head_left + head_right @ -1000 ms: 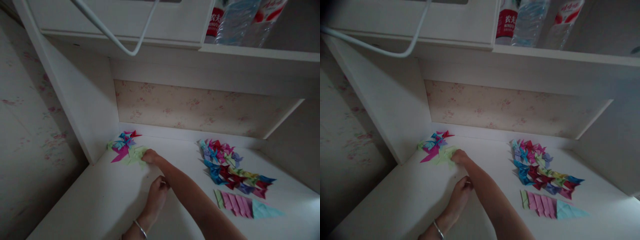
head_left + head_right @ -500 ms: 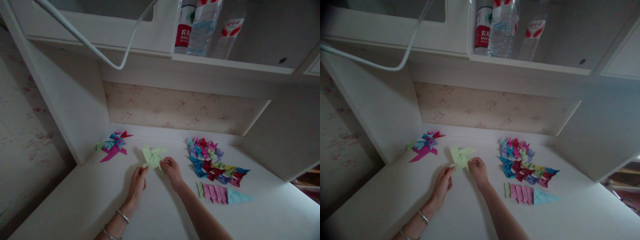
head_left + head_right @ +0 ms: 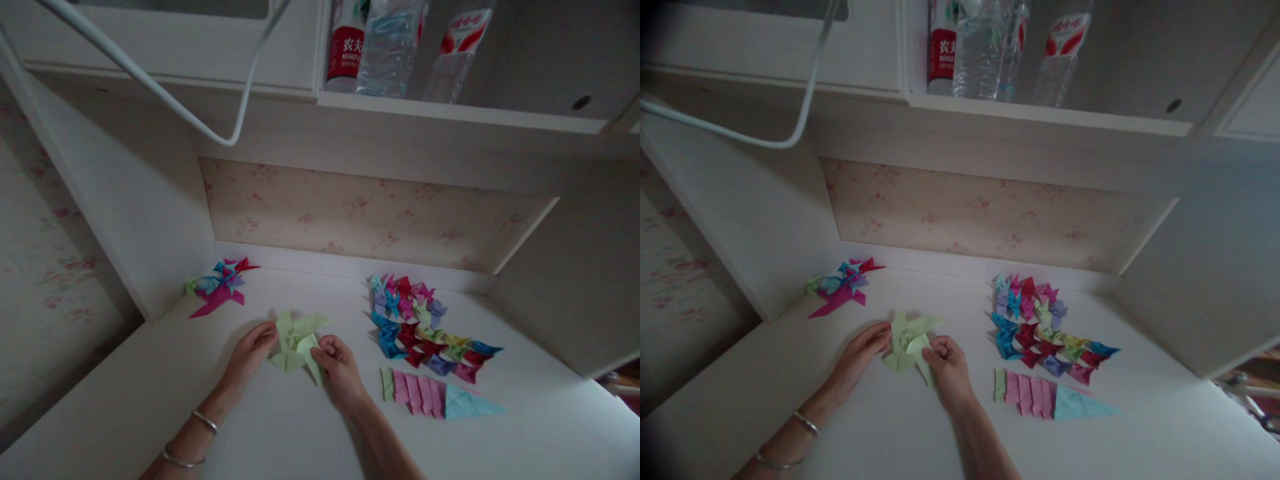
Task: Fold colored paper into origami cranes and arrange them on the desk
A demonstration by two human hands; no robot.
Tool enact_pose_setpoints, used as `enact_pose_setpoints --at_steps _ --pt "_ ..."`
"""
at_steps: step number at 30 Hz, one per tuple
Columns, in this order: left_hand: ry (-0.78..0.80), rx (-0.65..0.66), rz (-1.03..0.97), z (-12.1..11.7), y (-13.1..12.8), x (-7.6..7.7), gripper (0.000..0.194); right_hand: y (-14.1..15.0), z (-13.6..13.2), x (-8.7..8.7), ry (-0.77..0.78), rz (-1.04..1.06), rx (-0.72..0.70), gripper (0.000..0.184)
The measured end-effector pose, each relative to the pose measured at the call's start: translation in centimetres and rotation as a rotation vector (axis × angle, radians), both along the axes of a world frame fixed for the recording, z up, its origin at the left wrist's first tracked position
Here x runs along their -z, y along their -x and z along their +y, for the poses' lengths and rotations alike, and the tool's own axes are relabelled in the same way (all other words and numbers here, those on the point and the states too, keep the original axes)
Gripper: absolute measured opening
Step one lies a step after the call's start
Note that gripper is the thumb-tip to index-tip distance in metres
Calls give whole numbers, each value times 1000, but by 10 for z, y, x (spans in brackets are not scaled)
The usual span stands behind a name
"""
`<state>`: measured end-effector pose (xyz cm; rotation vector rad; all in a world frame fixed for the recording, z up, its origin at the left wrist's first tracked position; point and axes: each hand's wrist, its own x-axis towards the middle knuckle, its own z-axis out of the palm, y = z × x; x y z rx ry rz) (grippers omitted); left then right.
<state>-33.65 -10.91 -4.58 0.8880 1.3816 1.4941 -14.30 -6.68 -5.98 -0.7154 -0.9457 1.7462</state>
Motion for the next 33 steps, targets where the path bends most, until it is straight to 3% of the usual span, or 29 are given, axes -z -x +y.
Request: enact_pose_setpoints --at_steps 5,14,20,25,33 --pt "22 45 -134 2 5 -1 53 -7 1 0 -23 7 -94 27" --pt "-21 -17 -79 2 10 -1 51 -4 -1 3 -138 -69 -80 31" --pt "-27 -13 -110 0 8 -3 47 -3 -2 12 -128 -231 -100 58" --pt "-31 -54 -135 0 8 -2 40 -2 -3 13 -105 -294 -215 61" --pt "-20 -62 -172 2 7 -2 36 2 0 16 -143 -374 -99 50"
